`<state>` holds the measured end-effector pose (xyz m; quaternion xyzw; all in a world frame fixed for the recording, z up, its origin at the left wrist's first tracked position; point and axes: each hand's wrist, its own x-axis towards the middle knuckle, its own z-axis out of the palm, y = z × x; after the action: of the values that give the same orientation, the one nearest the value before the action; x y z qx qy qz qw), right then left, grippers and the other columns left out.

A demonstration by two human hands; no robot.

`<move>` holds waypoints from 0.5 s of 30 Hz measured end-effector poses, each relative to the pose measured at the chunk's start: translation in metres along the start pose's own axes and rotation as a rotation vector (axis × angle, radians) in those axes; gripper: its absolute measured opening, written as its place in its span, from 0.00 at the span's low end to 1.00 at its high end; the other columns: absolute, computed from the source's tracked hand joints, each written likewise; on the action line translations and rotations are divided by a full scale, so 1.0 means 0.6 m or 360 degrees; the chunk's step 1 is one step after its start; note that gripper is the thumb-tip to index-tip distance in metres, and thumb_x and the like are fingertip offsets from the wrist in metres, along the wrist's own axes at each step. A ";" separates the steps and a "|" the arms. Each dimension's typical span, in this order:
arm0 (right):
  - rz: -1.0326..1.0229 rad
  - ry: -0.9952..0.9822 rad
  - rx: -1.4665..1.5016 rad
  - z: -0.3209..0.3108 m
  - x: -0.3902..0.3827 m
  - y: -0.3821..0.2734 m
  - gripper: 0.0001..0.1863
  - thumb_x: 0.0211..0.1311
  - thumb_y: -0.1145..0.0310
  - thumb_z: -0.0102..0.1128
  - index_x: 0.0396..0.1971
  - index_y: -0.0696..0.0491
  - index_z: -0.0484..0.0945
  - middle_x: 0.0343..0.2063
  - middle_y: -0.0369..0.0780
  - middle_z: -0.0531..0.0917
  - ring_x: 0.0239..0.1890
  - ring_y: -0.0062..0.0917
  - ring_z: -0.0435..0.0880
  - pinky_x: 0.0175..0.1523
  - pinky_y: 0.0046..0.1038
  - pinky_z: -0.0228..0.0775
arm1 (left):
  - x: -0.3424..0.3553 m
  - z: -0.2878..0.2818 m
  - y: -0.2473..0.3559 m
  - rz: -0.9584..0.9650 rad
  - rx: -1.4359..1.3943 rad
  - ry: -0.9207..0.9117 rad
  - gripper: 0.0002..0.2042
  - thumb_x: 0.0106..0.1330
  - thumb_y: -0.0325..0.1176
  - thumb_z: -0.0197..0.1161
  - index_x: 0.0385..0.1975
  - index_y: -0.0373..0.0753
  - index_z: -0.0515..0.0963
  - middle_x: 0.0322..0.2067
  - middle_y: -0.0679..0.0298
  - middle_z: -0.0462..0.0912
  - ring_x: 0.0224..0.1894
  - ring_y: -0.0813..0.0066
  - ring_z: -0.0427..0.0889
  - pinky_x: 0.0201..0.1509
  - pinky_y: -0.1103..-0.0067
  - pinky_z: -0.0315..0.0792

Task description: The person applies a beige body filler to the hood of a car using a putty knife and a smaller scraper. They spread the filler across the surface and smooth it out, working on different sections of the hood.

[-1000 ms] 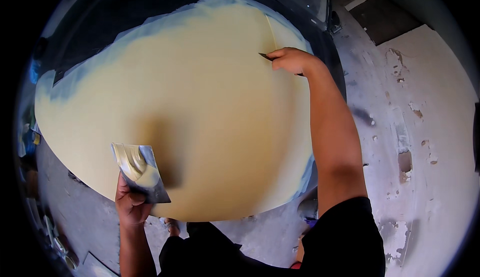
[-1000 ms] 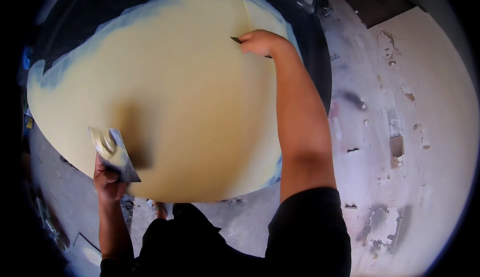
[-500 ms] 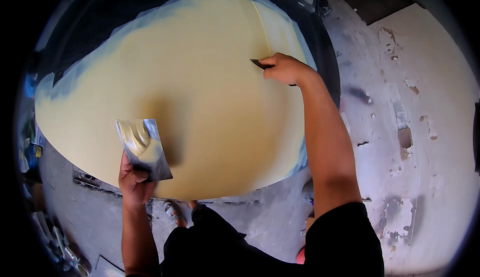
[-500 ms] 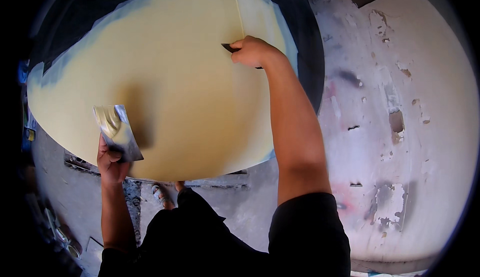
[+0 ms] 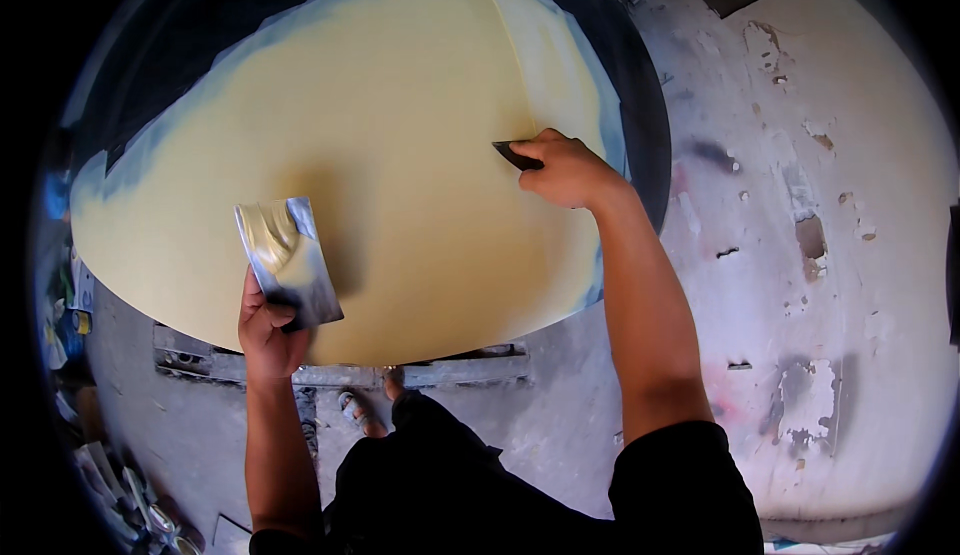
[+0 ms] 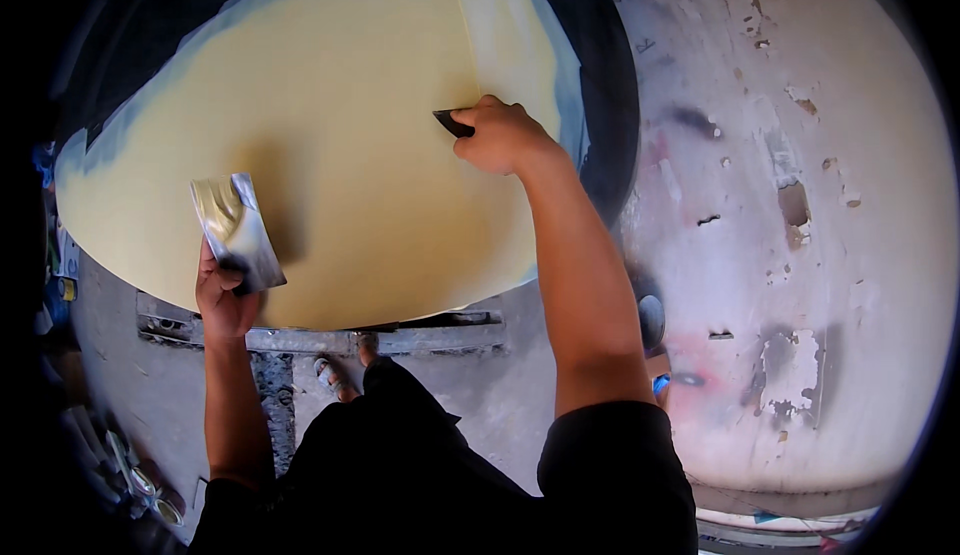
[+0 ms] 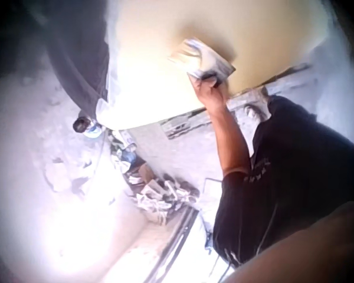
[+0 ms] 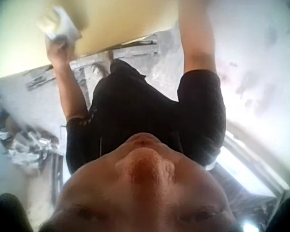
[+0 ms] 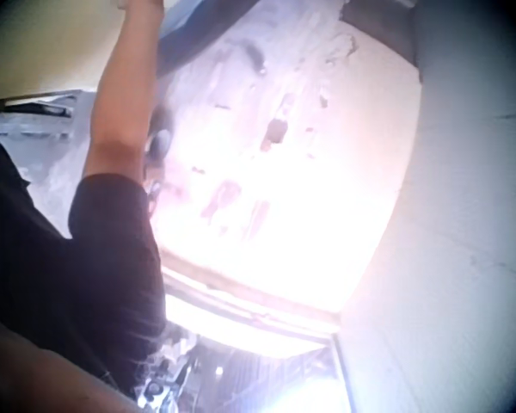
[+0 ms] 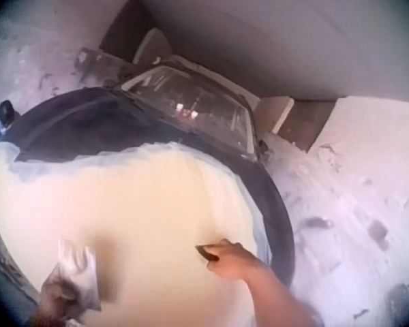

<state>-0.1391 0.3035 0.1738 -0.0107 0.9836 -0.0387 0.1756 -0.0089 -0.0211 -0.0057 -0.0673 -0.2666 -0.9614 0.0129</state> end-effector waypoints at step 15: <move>-0.0105 0.0440 -0.0118 0.121 -0.173 0.006 0.26 0.52 0.64 0.55 0.55 0.47 0.74 0.56 0.37 0.72 0.52 0.42 0.71 0.56 0.36 0.69 | -0.004 0.038 0.008 -0.0008 0.0105 0.0047 0.35 0.41 0.19 0.46 0.59 0.34 0.65 0.54 0.57 0.73 0.59 0.62 0.70 0.67 0.67 0.60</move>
<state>-0.0164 0.3052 0.1412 -0.0440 0.9983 -0.0091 0.0364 -0.0032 -0.0134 0.0155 -0.0521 -0.2981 -0.9530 0.0166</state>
